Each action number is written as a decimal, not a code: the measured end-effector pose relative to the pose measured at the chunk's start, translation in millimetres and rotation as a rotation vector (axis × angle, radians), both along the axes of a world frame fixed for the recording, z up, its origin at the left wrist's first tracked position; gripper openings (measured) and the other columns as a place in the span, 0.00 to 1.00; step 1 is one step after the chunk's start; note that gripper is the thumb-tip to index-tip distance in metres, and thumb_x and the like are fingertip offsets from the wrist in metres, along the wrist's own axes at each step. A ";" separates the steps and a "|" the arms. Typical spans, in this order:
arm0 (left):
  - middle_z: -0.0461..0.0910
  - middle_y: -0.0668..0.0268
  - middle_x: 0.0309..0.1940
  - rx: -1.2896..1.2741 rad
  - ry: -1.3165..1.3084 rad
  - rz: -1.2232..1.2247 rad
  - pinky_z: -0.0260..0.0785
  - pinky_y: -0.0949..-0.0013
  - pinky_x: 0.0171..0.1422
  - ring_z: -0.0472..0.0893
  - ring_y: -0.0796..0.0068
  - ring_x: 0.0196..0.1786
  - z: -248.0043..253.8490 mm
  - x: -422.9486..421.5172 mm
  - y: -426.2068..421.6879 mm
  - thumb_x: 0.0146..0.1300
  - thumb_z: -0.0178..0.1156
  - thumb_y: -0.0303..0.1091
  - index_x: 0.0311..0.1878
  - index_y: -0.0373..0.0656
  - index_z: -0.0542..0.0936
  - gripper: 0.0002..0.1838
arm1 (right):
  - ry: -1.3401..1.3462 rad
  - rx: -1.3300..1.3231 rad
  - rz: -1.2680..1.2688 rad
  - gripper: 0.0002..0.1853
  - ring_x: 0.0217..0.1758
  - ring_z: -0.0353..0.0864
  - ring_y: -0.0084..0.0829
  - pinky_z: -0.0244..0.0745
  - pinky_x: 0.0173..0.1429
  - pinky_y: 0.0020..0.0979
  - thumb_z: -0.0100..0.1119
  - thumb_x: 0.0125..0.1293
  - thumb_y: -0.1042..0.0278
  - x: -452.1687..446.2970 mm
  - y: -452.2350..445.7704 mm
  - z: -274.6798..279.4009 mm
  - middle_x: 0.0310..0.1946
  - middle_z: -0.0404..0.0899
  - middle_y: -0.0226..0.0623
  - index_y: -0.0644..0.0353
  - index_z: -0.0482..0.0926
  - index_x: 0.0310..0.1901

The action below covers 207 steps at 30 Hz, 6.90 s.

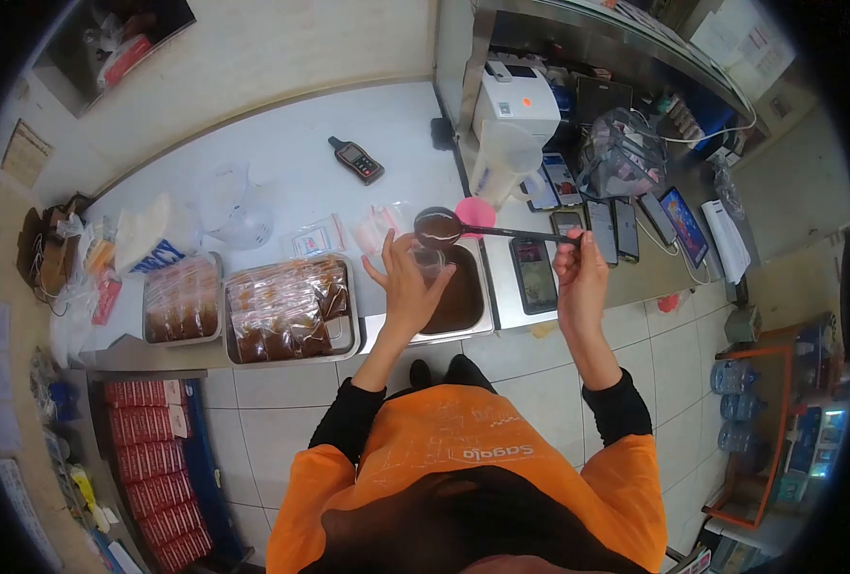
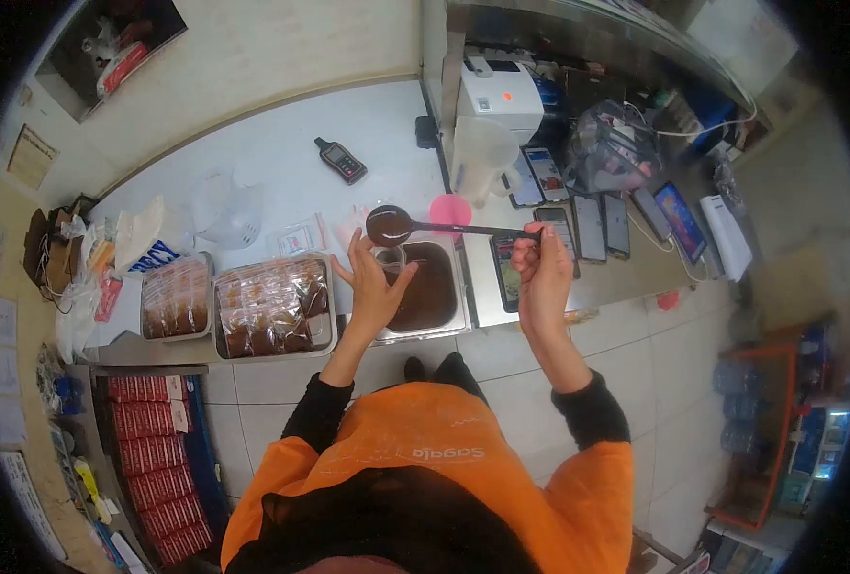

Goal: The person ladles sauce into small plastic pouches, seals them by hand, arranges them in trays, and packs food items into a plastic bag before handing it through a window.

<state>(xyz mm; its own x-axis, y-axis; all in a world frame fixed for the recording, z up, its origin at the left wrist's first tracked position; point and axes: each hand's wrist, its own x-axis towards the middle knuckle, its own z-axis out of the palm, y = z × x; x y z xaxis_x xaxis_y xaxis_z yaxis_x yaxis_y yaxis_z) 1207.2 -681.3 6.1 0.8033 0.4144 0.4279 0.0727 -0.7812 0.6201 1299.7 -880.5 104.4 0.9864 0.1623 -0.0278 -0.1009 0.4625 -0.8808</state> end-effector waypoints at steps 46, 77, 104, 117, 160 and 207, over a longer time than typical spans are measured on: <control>0.72 0.65 0.45 -0.375 0.034 0.039 0.45 0.58 0.57 0.72 0.70 0.48 17.1 -55.7 -24.2 0.62 0.60 0.43 0.56 0.42 0.59 0.27 | -0.771 -0.872 0.405 0.04 0.29 0.75 0.38 0.70 0.36 0.33 0.50 0.66 0.71 -69.0 75.0 -62.6 0.26 0.74 0.41 0.62 0.69 0.39; 0.73 0.65 0.42 0.170 0.410 0.286 0.53 0.40 0.58 0.69 0.62 0.52 -94.4 -102.2 173.1 0.55 0.61 0.39 0.35 0.46 0.81 0.09 | -1.062 -1.306 0.773 0.19 0.33 0.80 0.48 0.73 0.37 0.44 0.63 0.54 0.49 -38.8 252.4 -152.3 0.26 0.79 0.46 0.59 0.76 0.34; 0.71 0.65 0.30 0.350 0.132 -0.027 0.54 0.52 0.50 0.72 0.64 0.41 30.1 11.6 80.3 0.57 0.57 0.32 0.30 0.45 0.74 0.03 | -0.545 -0.704 0.382 0.12 0.27 0.81 0.33 0.74 0.35 0.30 0.63 0.58 0.63 6.5 137.2 -72.7 0.25 0.81 0.39 0.62 0.78 0.38; 0.65 0.64 0.20 -0.319 0.241 -0.244 0.59 0.67 0.38 0.67 0.72 0.26 41.2 -40.6 42.5 0.68 0.49 0.33 0.24 0.39 0.69 0.15 | -0.327 -0.514 0.774 0.05 0.27 0.78 0.17 0.72 0.32 0.21 0.62 0.58 0.73 -35.6 97.0 -36.8 0.24 0.81 0.32 0.64 0.78 0.34; 0.73 0.56 0.52 -0.652 0.481 -0.855 0.62 0.66 0.61 0.72 0.64 0.58 59.9 -95.9 6.5 0.60 0.62 0.37 0.55 0.39 0.66 0.23 | -1.272 -0.869 1.313 0.22 0.31 0.81 0.40 0.76 0.36 0.38 0.58 0.55 0.70 -92.9 39.7 -56.5 0.40 0.79 0.43 0.49 0.74 0.54; 0.65 0.56 0.55 -0.131 0.278 -0.077 0.44 0.54 0.68 0.61 0.58 0.64 -13.6 -112.2 17.1 0.53 0.66 0.35 0.54 0.42 0.62 0.29 | 0.552 -0.018 0.169 0.19 0.26 0.67 0.18 0.64 0.32 0.19 0.45 0.73 0.54 -8.5 -39.7 -164.6 0.24 0.71 0.28 0.63 0.76 0.40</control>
